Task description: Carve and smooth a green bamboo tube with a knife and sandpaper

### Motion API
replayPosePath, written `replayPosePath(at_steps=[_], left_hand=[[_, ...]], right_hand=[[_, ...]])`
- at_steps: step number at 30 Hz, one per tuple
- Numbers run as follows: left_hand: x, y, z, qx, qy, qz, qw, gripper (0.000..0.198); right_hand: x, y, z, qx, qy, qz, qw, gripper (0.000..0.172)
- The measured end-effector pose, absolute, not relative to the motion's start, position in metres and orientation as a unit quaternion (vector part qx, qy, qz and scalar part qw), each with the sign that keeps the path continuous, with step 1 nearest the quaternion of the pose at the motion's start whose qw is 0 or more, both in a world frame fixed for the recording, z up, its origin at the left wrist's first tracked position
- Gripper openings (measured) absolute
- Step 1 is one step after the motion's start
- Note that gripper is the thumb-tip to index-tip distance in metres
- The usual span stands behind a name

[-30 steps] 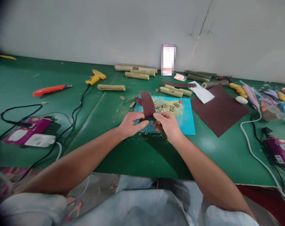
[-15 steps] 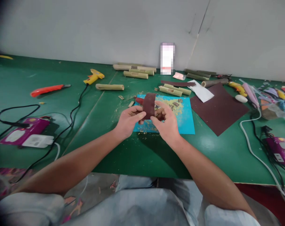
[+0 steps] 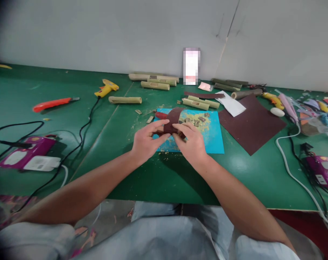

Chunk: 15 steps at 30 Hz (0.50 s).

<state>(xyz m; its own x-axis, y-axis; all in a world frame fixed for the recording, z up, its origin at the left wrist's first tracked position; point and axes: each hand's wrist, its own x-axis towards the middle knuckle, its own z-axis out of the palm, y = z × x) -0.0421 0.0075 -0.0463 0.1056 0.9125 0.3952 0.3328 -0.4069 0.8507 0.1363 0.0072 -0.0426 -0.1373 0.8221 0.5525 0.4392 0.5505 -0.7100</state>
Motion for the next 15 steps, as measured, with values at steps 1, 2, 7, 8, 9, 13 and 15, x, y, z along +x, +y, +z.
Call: replayPosePath(at_steps=[1,2,7,8,9,13,15], left_hand=[[-0.0426,0.0078,-0.046,0.685,0.465,0.485,0.282,0.035],[-0.0432,0.0081,-0.0458,0.692,0.469,0.481,0.265,0.03],[-0.0467,0.0112,-0.0451,0.74,0.44,0.475,0.181,0.011],[-0.0472,0.0119,-0.0453,0.743,0.434,0.479,0.172,0.009],[-0.0476,0.0125,-0.0454,0.745,0.43,0.483,0.166,0.008],[-0.0482,0.0133,-0.0453,0.751,0.413,0.492,0.156,0.008],[-0.0482,0.0127,-0.0443,0.76,0.399,0.491,0.149,0.01]], right_hand=[[0.1365,0.0074,-0.0425,-0.433,-0.727,0.197,0.496,0.018],[0.1368,0.0076,-0.0427,-0.434,-0.724,0.2,0.497,0.014],[0.1376,0.0077,-0.0436,-0.444,-0.714,0.213,0.497,0.007],[0.1373,0.0074,-0.0435,-0.443,-0.717,0.217,0.493,0.007],[0.1369,0.007,-0.0435,-0.443,-0.717,0.224,0.489,0.007],[0.1353,0.0072,-0.0433,-0.477,-0.652,0.324,0.493,0.027],[0.135,0.0088,-0.0424,-0.488,-0.592,0.406,0.497,0.033]])
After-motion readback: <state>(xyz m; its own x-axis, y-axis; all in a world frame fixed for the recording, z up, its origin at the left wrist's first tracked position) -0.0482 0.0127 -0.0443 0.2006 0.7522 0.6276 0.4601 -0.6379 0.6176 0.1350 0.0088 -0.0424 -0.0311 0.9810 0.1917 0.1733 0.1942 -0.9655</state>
